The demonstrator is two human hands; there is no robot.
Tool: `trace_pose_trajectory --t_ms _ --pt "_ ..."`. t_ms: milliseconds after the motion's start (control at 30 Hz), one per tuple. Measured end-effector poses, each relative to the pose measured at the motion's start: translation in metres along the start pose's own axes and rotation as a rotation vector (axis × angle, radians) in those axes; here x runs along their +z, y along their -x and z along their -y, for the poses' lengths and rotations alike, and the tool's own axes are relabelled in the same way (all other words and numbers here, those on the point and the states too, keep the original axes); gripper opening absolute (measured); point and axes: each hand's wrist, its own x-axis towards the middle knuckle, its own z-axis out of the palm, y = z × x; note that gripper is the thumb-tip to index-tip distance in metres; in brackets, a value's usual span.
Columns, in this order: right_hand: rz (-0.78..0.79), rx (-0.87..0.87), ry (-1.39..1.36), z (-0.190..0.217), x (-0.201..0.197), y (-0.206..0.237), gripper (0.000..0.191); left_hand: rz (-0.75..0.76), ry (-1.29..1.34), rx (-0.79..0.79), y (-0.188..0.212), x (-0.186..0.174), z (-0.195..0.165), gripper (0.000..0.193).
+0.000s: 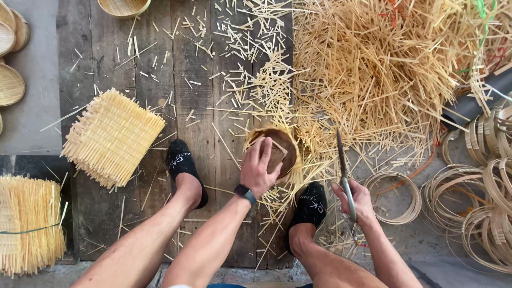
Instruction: The person sits on the floor of a bamboo workshop and finishes woven bamboo trays. They hold a round wooden form over a tray, trim excess bamboo strip ends with shears, bend and fit thin bamboo rim hoops around the tray edge, and set finished trays aside with completed ones.
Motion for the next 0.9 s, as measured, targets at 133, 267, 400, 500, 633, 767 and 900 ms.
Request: trace_pose_trajectory --t_ms 133,267,400,500,633,767,900 --pt "0.009 -0.254 -0.414 0.018 0.033 0.021 0.035 0.108 -0.046 -0.025 -0.001 0.007 0.004 0.106" --pt "0.071 -0.267 -0.317 0.033 0.077 0.028 0.044 0.131 -0.048 -0.063 0.0 0.008 0.007 0.105" --pt "0.251 0.23 -0.082 0.045 0.07 0.01 0.047 0.155 -0.056 -0.093 0.002 0.005 0.003 0.108" --pt "0.147 0.046 0.171 0.044 0.045 0.005 0.045 0.07 -0.093 -0.146 0.003 0.006 -0.005 0.109" --pt "-0.078 -0.385 0.752 0.036 0.026 -0.002 0.064 0.014 0.118 -0.375 0.0 0.016 -0.017 0.108" --pt "-0.167 -0.494 1.026 0.028 0.032 -0.029 0.061 0.006 0.105 -0.306 0.002 0.023 -0.025 0.102" --pt "-0.093 -0.349 1.049 0.018 0.016 -0.05 0.036 0.1 0.128 -0.234 0.002 0.022 -0.019 0.101"
